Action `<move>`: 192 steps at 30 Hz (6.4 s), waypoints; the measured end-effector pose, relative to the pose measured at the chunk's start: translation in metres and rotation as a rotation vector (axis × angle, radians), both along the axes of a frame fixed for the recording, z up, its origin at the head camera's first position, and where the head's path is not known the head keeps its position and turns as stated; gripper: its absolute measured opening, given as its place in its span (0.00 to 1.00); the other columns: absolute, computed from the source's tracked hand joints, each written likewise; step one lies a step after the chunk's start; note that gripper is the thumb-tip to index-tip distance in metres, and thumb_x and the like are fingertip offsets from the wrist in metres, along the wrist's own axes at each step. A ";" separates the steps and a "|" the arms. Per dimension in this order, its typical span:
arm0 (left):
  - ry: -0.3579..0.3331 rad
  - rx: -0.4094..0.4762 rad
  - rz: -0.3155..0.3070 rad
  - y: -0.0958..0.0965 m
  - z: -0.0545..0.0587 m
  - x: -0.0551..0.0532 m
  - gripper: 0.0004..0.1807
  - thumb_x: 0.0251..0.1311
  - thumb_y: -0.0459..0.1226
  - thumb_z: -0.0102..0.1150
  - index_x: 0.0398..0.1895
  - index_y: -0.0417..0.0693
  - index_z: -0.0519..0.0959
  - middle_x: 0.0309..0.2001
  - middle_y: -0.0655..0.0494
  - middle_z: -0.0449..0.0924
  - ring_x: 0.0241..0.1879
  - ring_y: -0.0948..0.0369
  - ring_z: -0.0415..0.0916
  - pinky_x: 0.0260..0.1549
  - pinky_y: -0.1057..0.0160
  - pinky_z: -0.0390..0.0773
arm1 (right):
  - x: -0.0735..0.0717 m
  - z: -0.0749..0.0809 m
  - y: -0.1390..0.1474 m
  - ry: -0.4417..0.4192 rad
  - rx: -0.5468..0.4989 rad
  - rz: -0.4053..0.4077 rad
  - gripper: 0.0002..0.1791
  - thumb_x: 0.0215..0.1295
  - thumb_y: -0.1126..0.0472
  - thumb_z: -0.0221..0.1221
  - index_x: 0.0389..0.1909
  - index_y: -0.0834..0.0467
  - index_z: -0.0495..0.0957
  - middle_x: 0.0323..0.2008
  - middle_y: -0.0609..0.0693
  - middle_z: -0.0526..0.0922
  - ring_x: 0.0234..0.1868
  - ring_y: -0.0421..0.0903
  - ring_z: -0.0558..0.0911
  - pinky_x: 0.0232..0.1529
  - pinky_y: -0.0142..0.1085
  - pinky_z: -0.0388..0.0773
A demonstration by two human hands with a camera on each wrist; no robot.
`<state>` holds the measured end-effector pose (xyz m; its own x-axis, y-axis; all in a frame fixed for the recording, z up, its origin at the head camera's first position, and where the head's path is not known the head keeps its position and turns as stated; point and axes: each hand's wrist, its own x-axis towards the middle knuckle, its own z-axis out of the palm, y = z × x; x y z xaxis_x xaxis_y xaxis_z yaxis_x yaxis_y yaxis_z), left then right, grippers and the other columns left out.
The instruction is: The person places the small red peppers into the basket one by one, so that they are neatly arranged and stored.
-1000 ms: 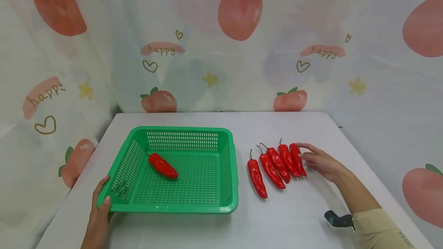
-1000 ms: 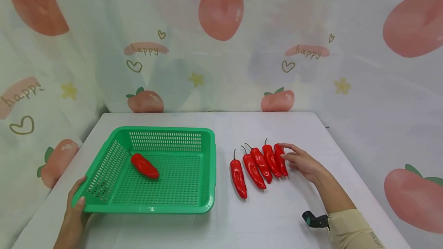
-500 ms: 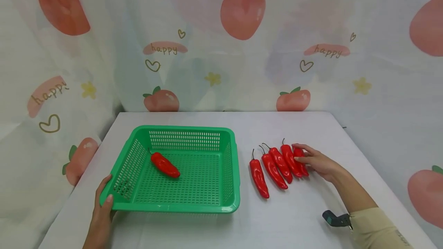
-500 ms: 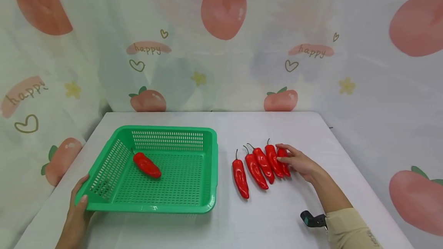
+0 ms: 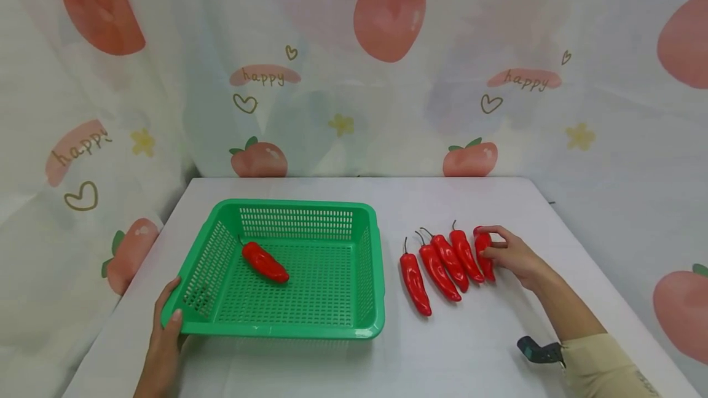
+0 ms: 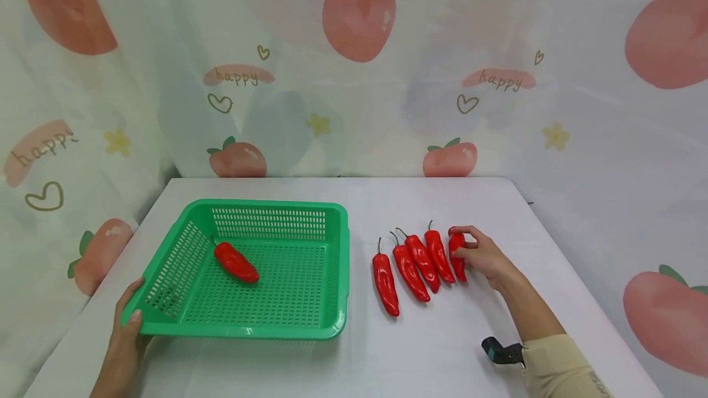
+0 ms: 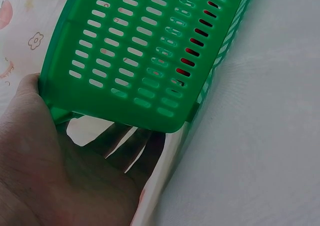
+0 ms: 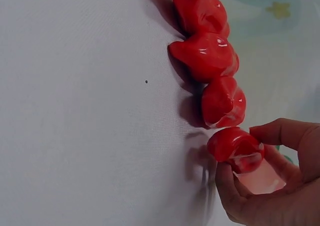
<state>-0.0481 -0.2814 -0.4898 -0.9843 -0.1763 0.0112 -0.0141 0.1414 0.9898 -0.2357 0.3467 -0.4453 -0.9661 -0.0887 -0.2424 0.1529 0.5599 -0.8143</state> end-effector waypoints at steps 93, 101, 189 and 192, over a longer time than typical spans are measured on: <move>-0.041 -0.026 0.024 0.004 0.002 -0.001 0.30 0.84 0.51 0.31 0.83 0.77 0.39 0.79 0.45 0.41 0.64 0.63 0.57 0.49 0.78 0.66 | -0.008 0.120 -0.282 -0.110 -0.463 0.452 0.26 0.72 0.73 0.59 0.68 0.53 0.72 0.63 0.58 0.71 0.62 0.61 0.74 0.49 0.51 0.82; -0.014 -0.030 0.015 0.004 0.003 -0.001 0.30 0.85 0.50 0.31 0.84 0.76 0.39 0.78 0.44 0.42 0.64 0.64 0.57 0.49 0.79 0.66 | -0.008 0.112 -0.308 -0.143 -0.460 0.476 0.24 0.70 0.74 0.61 0.64 0.56 0.75 0.60 0.59 0.74 0.60 0.59 0.75 0.48 0.51 0.82; -0.026 -0.111 0.052 0.004 0.004 -0.003 0.31 0.84 0.51 0.31 0.84 0.73 0.39 0.80 0.47 0.41 0.69 0.40 0.54 0.49 0.75 0.66 | -0.005 0.008 -0.408 -0.160 -0.191 0.428 0.23 0.63 0.78 0.65 0.54 0.54 0.82 0.48 0.55 0.78 0.46 0.50 0.78 0.45 0.41 0.81; -0.023 -0.108 0.051 0.004 0.003 -0.003 0.31 0.84 0.51 0.31 0.84 0.73 0.39 0.80 0.47 0.42 0.69 0.41 0.55 0.49 0.76 0.67 | -0.005 0.008 -0.408 -0.144 -0.177 0.448 0.23 0.61 0.77 0.67 0.55 0.53 0.82 0.49 0.55 0.78 0.47 0.49 0.78 0.45 0.41 0.80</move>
